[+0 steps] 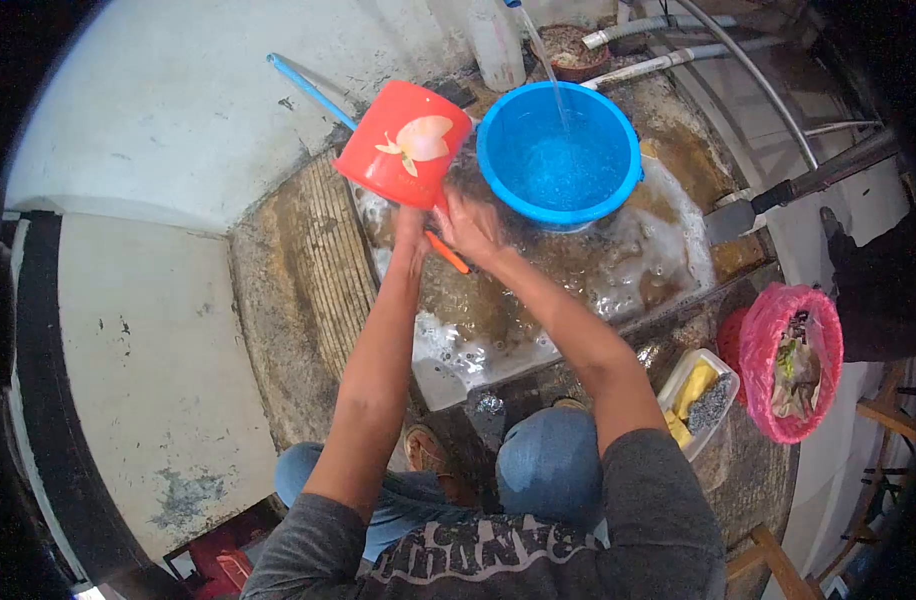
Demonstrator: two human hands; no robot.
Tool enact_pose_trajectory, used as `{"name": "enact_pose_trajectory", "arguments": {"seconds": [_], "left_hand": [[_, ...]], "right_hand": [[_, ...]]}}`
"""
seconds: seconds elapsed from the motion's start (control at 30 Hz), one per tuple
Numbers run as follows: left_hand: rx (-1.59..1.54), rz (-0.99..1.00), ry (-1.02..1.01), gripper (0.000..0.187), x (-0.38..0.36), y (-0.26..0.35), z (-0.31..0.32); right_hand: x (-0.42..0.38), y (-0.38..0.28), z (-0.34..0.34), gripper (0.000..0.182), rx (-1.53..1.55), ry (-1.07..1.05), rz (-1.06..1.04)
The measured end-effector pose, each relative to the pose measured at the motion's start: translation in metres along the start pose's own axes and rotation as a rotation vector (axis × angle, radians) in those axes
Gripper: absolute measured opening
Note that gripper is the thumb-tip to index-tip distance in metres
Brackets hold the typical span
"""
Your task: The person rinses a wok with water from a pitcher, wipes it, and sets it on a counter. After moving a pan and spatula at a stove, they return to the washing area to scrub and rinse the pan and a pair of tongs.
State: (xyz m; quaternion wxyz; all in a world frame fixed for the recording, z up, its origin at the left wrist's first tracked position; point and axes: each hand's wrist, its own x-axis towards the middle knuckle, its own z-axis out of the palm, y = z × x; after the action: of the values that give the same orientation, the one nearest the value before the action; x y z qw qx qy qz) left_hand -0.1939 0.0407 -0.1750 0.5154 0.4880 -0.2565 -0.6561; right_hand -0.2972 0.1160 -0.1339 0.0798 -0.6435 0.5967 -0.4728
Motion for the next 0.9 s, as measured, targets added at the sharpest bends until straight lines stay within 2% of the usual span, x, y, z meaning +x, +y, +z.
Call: {"name": "enact_pose_trajectory", "arguments": {"seconds": [0.03,0.17,0.27,0.33,0.43,0.53,0.57,0.67,0.7,0.73,0.8,0.9], "left_hand": [[0.015,-0.023,-0.024,0.029,-0.004,0.007,-0.001],[0.139,-0.198,0.152,0.038,-0.024,0.043,-0.011],[0.095,-0.415,0.0,0.043,-0.017,0.054,-0.046],[0.171,-0.425,0.086,0.044,-0.053,0.082,-0.038],[0.22,-0.39,0.087,0.046,-0.087,0.101,-0.053],[0.251,-0.373,0.098,0.047,-0.126,0.116,-0.062],[0.252,-0.398,0.096,0.046,-0.135,0.118,-0.066],[0.212,-0.416,0.071,0.042,-0.161,0.123,-0.071],[0.178,-0.388,0.063,0.04,-0.171,0.126,-0.071],[0.145,-0.359,0.059,0.038,-0.179,0.127,-0.072],[0.101,-0.308,0.142,0.051,-0.189,0.125,-0.076],[0.06,-0.285,0.202,0.067,-0.188,0.117,-0.093]], "right_hand": [[0.003,0.001,-0.006,0.033,-0.019,-0.009,0.013],[0.021,0.028,-0.047,0.026,-0.015,-0.03,0.101],[0.031,0.052,-0.088,0.029,0.064,0.055,0.212],[0.042,0.066,-0.119,0.031,0.151,-0.122,0.657],[0.047,0.119,-0.132,0.035,0.124,-0.263,0.704],[0.052,0.144,-0.122,0.042,-0.433,0.154,0.068],[0.059,0.139,-0.121,0.05,-0.324,0.222,0.166],[0.081,0.129,-0.122,0.051,-0.096,0.029,0.651],[0.085,0.134,-0.114,0.051,-0.097,0.113,0.671],[0.086,0.139,-0.107,0.05,-0.203,0.167,0.572],[0.092,0.156,-0.102,0.034,0.517,0.014,0.869],[0.103,0.156,-0.112,0.015,0.835,-0.383,0.92]]}}
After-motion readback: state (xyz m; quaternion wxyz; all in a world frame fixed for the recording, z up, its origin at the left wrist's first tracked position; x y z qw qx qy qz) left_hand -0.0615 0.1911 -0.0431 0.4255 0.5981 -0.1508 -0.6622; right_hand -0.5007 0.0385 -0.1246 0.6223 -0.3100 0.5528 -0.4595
